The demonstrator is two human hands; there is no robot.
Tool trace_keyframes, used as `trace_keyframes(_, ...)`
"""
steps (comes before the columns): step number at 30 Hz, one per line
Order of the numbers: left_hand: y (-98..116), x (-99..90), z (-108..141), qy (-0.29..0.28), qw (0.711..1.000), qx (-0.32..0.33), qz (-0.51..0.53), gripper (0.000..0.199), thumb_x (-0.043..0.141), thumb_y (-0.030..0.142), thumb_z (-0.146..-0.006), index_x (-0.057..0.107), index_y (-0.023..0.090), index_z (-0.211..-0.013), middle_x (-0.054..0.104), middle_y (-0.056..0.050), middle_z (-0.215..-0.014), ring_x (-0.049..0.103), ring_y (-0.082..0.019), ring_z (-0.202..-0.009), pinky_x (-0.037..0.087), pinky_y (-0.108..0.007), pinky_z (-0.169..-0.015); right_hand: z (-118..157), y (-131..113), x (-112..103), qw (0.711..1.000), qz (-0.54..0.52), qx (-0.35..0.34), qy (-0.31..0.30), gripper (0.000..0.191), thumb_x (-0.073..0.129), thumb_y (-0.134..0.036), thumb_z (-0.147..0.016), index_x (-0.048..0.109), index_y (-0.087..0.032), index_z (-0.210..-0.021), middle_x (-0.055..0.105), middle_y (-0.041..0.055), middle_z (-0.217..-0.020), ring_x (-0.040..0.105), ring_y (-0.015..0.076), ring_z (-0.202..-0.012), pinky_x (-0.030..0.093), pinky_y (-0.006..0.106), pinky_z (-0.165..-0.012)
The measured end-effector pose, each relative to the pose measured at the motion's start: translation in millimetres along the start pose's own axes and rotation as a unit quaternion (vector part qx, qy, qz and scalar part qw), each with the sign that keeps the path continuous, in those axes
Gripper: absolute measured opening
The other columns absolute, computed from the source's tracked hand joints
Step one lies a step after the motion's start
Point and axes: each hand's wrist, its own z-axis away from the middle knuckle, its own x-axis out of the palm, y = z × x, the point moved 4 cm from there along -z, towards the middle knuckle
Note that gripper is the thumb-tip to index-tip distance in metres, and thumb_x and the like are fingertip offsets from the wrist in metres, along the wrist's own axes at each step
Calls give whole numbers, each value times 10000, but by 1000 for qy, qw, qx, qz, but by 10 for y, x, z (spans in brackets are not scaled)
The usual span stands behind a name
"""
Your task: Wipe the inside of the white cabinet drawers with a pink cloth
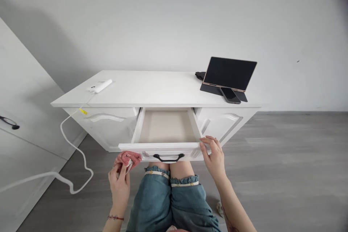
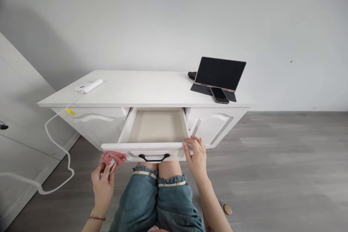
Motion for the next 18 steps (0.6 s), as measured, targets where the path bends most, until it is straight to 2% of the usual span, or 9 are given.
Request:
trace_keyframes(3, -126, -24, 162, -60, 998, -19, 8, 315, 483, 203, -866, 715, 234, -1076, 608, -144, -1059, 549, -278, -948, 489, -459, -796, 124, -107, 15, 996, 65, -3, 64, 178, 513, -325, -918, 554, -225, -1059, 653, 109, -1165, 479, 307, -1250, 220, 633, -1081)
trace_keyframes(4, -168, -48, 223, -81, 996, -33, 14, 336, 473, 201, -865, 710, 256, -1098, 616, -140, -1074, 555, -278, -941, 497, -445, -775, 195, -179, 28, 992, 77, -16, 96, 208, 548, -315, -897, 551, -226, -1086, 643, 120, -1190, 480, 321, -1252, 225, 641, -1074)
trace_keyframes(6, -248, -127, 345, -103, 992, -74, 22, 374, 483, 215, -852, 682, 295, -1159, 628, -121, -1055, 569, -270, -902, 505, -410, -721, 360, -368, 114, 989, 60, -64, 118, 250, 593, -261, -864, 553, -243, -1111, 665, 118, -1138, 560, 313, -1147, 348, 584, -1009)
trace_keyframes(7, -283, -179, 402, -102, 989, -101, 24, 390, 494, 230, -845, 664, 304, -1188, 628, -111, -1029, 578, -267, -884, 505, -398, -699, 440, -476, 201, 991, 35, -94, 90, 261, 591, -234, -859, 555, -263, -1117, 685, 97, -1082, 607, 293, -1053, 425, 528, -931)
trace_keyframes(8, -311, -235, 453, -93, 987, -129, 27, 401, 503, 250, -839, 649, 306, -1208, 623, -103, -1001, 587, -265, -870, 503, -387, -679, 514, -580, 322, 993, 7, -113, 27, 277, 576, -217, -864, 554, -289, -1131, 695, 72, -1056, 630, 274, -982, 471, 479, -851)
trace_keyframes(10, -338, -336, 527, -76, 980, -182, 36, 400, 509, 300, -838, 632, 301, -1218, 612, -94, -984, 603, -267, -871, 499, -378, -661, 647, -745, 575, 988, -26, -115, -97, 313, 552, -237, -877, 550, -344, -1170, 693, 31, -1087, 634, 273, -941, 499, 457, -767)
trace_keyframes(11, -337, -376, 546, -69, 975, -205, 42, 391, 506, 331, -840, 628, 296, -1210, 609, -95, -995, 606, -273, -886, 498, -383, -670, 698, -800, 680, 985, -33, -105, -134, 340, 551, -258, -878, 538, -359, -1202, 682, 21, -1129, 625, 284, -964, 505, 468, -767)
trace_keyframes(14, -281, -456, 520, -60, 961, -264, 60, 400, 505, 437, -829, 619, 259, -1168, 610, -106, -1018, 595, -297, -943, 492, -418, -744, 762, -857, 868, 985, -50, -76, -144, 374, 533, -278, -890, 526, -378, -1251, 661, 6, -1185, 594, 302, -1013, 501, 503, -816)
trace_keyframes(18, -112, -485, 358, -40, 923, -361, 123, 502, 571, 522, -770, 592, 211, -1164, 622, -117, -1095, 586, -311, -1033, 468, -440, -873, 718, -777, 943, 988, -79, -61, -119, 292, 477, -211, -928, 638, -381, -1103, 703, 1, -1025, 597, 268, -925, 481, 465, -763)
